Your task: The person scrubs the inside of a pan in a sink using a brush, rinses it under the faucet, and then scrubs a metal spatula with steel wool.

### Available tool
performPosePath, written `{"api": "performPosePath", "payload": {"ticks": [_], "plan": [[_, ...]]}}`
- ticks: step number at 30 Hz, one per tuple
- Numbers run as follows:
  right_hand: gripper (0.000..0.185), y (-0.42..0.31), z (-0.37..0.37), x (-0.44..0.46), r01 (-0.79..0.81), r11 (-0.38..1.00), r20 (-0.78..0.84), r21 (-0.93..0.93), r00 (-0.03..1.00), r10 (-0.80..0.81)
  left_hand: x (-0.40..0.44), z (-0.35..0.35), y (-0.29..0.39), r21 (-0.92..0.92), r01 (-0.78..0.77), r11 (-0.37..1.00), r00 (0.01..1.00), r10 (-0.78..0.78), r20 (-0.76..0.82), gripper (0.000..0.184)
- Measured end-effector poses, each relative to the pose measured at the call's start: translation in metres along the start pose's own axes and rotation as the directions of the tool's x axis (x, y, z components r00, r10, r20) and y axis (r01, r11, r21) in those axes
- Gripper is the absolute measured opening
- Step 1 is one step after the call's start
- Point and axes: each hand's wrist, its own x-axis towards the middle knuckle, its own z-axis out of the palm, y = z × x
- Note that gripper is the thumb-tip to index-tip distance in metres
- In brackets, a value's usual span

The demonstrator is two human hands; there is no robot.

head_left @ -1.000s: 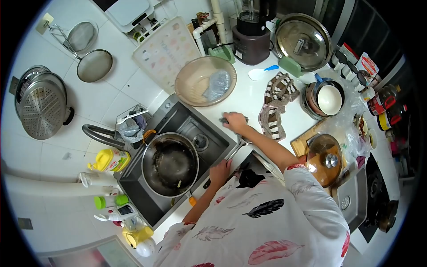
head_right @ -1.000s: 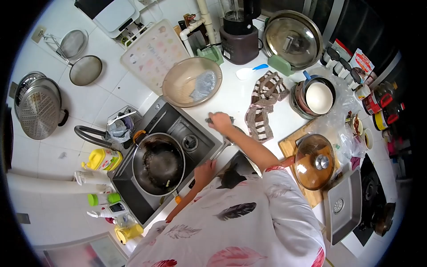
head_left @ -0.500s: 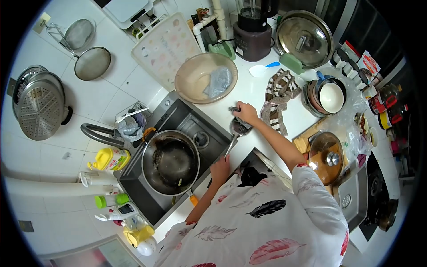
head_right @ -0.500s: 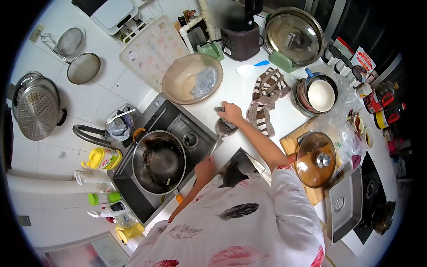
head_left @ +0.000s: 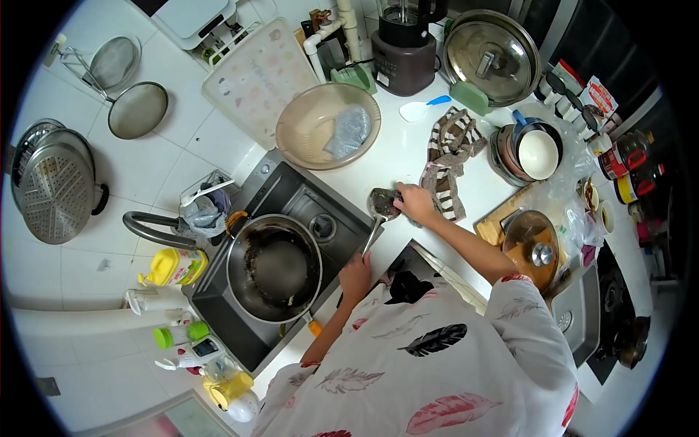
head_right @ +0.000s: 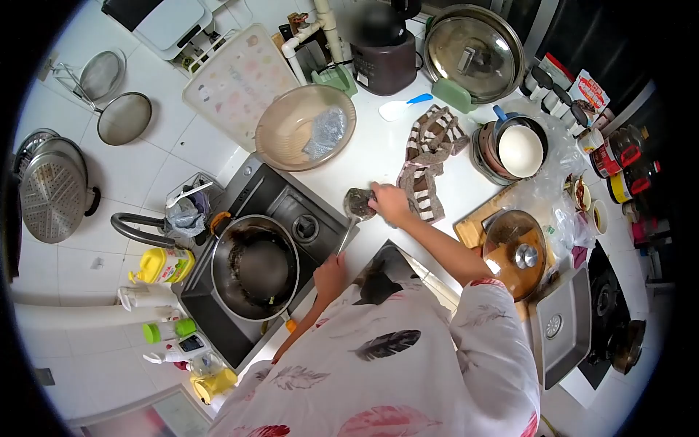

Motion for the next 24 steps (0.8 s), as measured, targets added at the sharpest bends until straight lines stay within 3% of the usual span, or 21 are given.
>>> {"api": "performPosePath", "payload": {"ticks": [3,5,9,18,20,24], "plan": [[0.031,-0.012,0.005,-0.002,-0.014,0.999,-0.018,-0.050,1.000,0.013,-0.003,0.001,-0.001,-0.008,0.007,1.000,1.000,-0.007,-0.015,0.037],[0.029,-0.026,-0.003,-0.013,-0.038,0.997,-0.021,-0.066,0.999,0.036,-0.002,0.006,-0.002,0.042,-0.064,0.997,0.992,0.068,-0.106,0.038],[0.028,-0.016,0.006,-0.021,0.093,0.995,-0.021,-0.028,0.995,-0.093,-0.003,0.002,0.001,0.082,-0.056,0.995,0.993,0.064,-0.096,0.038],[0.029,-0.034,0.008,-0.021,-0.016,1.000,-0.080,-0.014,0.997,0.015,-0.002,0.004,0.002,0.029,-0.056,0.998,0.986,0.060,-0.157,0.038],[0.023,-0.051,0.005,-0.038,0.064,0.998,-0.063,-0.005,0.996,-0.064,-0.002,-0.002,0.005,0.000,0.067,0.998,0.998,-0.067,0.005,0.038],[0.023,-0.066,0.020,-0.055,0.165,0.983,-0.051,0.073,0.985,-0.162,-0.001,0.000,0.003,-0.005,0.068,0.998,0.998,-0.068,0.016,0.038]]}}
